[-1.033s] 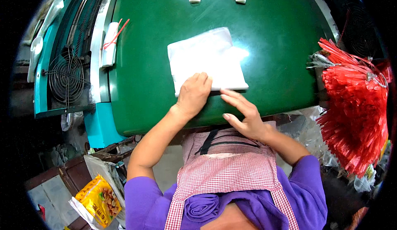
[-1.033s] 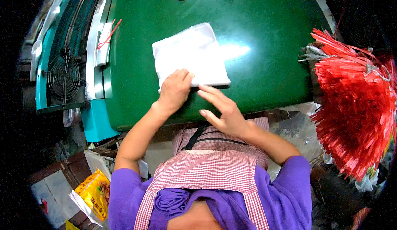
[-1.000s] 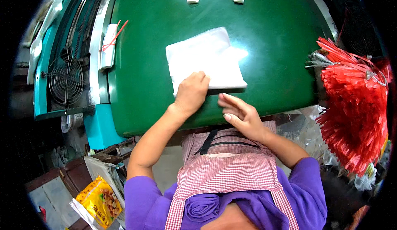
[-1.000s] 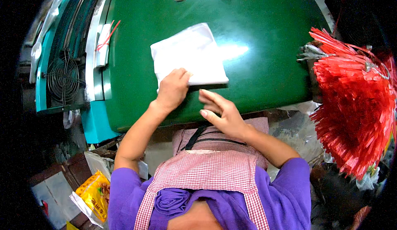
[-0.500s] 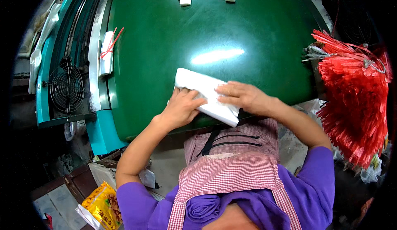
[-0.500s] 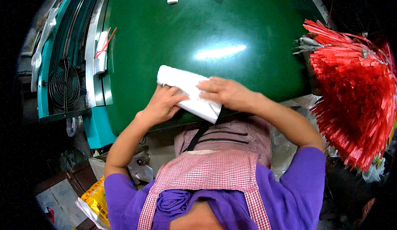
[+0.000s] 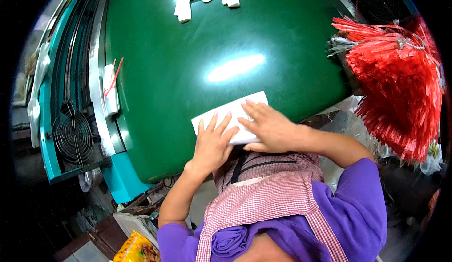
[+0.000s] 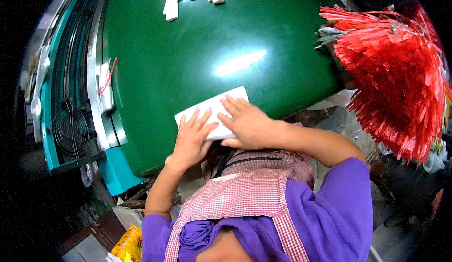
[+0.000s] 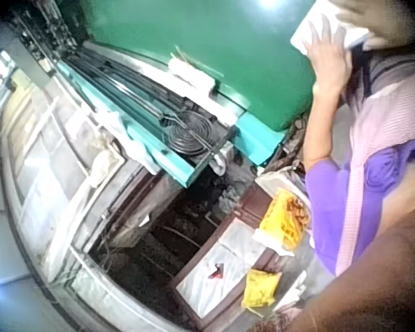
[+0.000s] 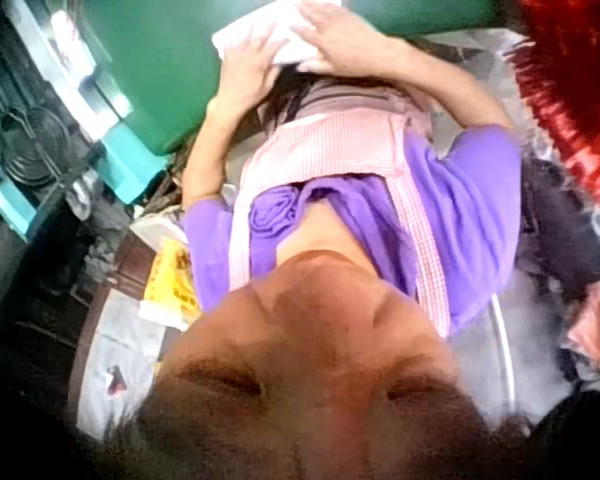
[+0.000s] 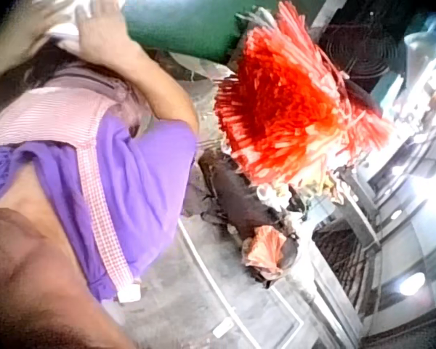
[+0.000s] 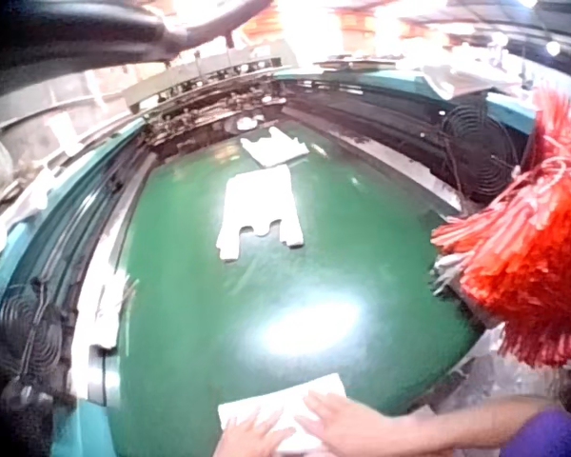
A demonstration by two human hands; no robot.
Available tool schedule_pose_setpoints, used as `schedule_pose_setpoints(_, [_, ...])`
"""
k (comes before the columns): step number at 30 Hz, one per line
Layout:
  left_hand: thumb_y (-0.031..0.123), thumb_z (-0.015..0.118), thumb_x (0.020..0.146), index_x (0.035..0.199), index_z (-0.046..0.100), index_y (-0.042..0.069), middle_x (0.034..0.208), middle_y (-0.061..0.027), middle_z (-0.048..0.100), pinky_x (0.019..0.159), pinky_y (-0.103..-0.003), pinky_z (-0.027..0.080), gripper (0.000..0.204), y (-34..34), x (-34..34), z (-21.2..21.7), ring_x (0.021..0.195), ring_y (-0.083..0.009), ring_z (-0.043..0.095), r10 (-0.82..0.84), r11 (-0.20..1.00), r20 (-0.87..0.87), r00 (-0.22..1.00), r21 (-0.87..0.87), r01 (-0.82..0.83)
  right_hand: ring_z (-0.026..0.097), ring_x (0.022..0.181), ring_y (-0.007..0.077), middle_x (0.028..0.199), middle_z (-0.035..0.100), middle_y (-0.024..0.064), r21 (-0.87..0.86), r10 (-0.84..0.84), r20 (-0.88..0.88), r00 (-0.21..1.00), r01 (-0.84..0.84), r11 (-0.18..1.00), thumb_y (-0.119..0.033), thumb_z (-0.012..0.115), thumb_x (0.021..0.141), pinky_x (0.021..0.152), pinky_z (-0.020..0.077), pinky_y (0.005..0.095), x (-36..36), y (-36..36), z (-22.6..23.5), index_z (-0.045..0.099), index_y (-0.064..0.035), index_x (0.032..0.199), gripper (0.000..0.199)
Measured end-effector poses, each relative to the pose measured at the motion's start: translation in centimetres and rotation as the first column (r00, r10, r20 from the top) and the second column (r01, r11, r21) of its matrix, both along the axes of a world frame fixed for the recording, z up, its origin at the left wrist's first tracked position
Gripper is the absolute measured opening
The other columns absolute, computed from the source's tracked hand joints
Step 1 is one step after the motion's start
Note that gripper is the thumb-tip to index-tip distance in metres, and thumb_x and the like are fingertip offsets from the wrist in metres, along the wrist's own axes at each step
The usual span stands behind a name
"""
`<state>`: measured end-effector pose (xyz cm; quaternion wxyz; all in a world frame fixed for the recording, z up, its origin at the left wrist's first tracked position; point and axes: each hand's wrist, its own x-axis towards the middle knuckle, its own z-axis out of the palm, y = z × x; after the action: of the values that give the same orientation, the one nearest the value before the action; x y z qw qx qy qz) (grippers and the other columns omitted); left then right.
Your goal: The person folds white rectangular items on a green table, rolls them into cylinders, and ties them with red ribbons. The person stacks the finished bundles and places them into a large white sack.
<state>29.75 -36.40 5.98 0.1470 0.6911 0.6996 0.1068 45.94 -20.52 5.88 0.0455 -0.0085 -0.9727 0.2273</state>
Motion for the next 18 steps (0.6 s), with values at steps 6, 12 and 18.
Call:
schedule_pose_setpoints(6, [0.016,0.065,0.08,0.107,0.061,0.006,0.105,-0.0115,0.062,0.078,-0.038,0.048,0.029,-0.4,-3.3,0.0,0.097,-0.0291,0.058,0.276,0.96,0.083,0.957,-0.06,-0.272,0.059,0.09,0.0358,0.088,0.062,0.0191,-0.285,-0.192,0.018,0.981,0.189,0.94,-0.03,0.062,0.083,0.075,0.0472,0.0451,-1.8,3.1,-0.5,0.061,0.0003,0.091,0.032])
schedule_pose_setpoints(12, [0.007,0.06,0.082,0.114,0.055,0.001,0.117,-0.0174,0.052,0.094,-0.041,0.039,0.033,4.5,-1.8,0.0,0.107,-0.0343,0.049,0.166,0.961,0.199,0.966,0.187,-0.204,0.066,0.074,0.0216,0.09,0.068,0.0123,-0.858,-0.552,-0.002,0.834,0.282,0.428,-0.02,0.064,0.086,0.062,0.052,0.0327,-3.7,6.6,-2.8,0.063,0.0018,0.096,0.024])
schedule_pose_setpoints(18, [0.013,0.072,0.075,0.114,0.055,0.002,0.099,-0.0138,0.056,0.083,-0.037,0.044,0.044,6.1,-1.4,0.6,0.095,-0.0298,0.053,0.195,0.97,0.38,0.904,-0.209,-0.121,0.062,0.086,0.0169,0.094,0.064,0.0065,-0.913,-0.987,0.155,0.05,-0.373,-0.162,-0.026,0.051,0.095,0.064,0.0483,0.0252,5.5,17.6,-3.0,0.056,-0.0053,0.102,0.022])
